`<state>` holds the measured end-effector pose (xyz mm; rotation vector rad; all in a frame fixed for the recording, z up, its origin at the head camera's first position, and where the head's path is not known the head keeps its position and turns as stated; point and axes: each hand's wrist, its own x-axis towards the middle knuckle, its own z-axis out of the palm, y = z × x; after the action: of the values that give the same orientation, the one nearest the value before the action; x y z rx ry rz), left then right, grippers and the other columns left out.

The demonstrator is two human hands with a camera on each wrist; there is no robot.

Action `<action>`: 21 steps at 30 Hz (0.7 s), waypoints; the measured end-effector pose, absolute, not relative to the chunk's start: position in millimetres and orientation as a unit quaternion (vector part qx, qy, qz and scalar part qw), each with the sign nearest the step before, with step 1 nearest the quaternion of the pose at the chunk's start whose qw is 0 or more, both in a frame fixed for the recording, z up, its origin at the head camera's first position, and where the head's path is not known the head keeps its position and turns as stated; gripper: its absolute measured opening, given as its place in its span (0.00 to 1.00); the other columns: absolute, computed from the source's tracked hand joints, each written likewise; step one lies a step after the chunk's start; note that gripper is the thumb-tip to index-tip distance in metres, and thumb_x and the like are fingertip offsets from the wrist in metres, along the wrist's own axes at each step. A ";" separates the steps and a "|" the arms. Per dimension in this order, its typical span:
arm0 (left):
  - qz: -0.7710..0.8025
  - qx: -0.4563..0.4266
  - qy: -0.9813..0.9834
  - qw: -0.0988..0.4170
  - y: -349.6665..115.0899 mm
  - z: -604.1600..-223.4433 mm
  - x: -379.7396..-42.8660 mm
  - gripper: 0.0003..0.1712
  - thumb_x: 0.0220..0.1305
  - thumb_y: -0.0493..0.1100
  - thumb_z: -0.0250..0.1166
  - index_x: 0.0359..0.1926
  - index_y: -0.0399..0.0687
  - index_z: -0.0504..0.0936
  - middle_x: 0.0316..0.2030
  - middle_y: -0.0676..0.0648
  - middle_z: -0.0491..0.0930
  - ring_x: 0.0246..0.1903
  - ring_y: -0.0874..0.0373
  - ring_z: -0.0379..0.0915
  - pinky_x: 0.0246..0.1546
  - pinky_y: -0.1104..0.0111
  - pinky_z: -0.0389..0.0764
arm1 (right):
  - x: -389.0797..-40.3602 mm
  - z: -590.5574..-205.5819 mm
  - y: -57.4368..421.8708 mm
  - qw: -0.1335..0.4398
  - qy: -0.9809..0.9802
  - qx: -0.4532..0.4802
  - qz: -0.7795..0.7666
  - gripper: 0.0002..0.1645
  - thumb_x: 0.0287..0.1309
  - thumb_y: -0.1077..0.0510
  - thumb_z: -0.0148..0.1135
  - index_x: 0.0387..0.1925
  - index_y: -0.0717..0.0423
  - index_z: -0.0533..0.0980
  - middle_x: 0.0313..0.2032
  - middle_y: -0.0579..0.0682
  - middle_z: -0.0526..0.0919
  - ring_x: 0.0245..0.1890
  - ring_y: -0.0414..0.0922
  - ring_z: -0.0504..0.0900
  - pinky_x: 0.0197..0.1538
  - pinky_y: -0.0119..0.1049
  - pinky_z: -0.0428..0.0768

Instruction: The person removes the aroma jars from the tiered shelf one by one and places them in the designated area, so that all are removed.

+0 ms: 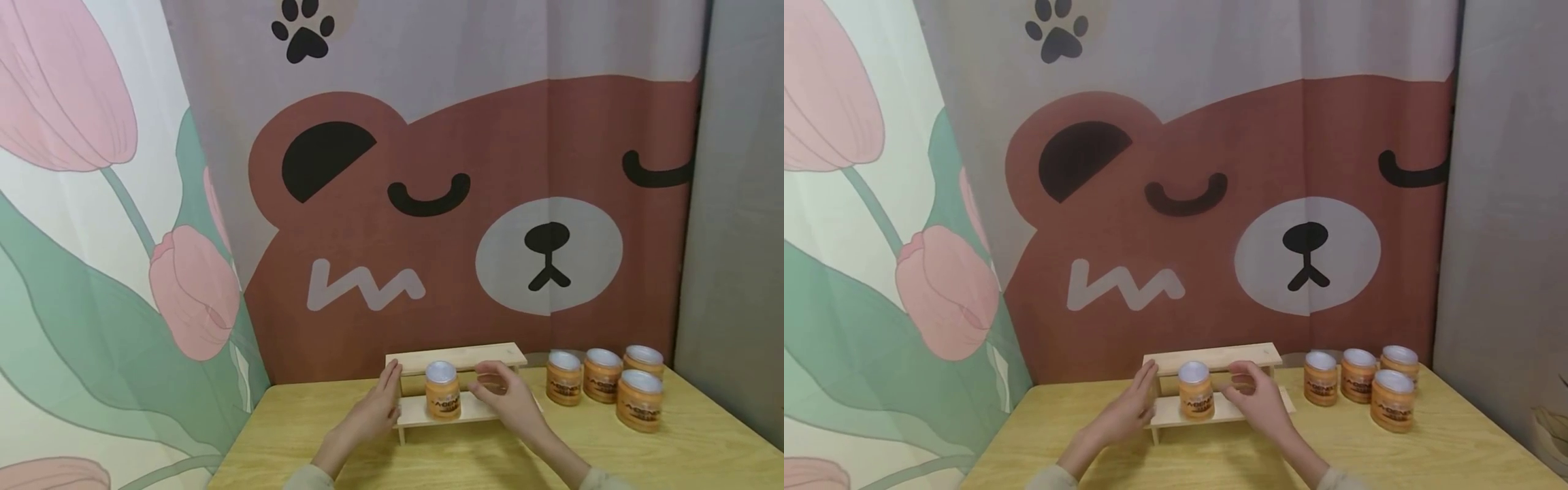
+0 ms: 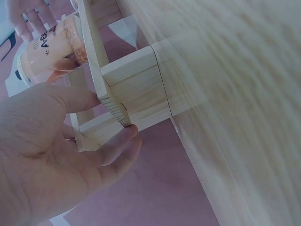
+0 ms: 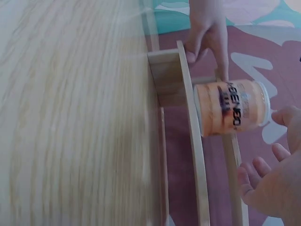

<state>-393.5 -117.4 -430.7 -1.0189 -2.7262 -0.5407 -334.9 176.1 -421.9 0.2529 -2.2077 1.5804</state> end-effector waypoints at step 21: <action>-0.198 -0.358 -0.907 0.098 -117.4 -427.2 -391.4 0.47 0.69 0.31 0.64 0.80 0.36 0.45 0.79 0.36 0.40 0.60 0.39 0.70 0.25 0.74 0.74 | -340.7 -432.4 128.5 0.145 -0.745 0.110 0.642 0.44 0.54 0.57 0.79 0.68 0.59 0.68 0.60 0.61 0.73 0.57 0.59 0.77 0.51 0.49 0.83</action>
<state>-391.4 -117.4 -427.2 -1.0598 -2.6852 -0.5858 -340.7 128.5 -432.4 0.3178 -2.1460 1.8502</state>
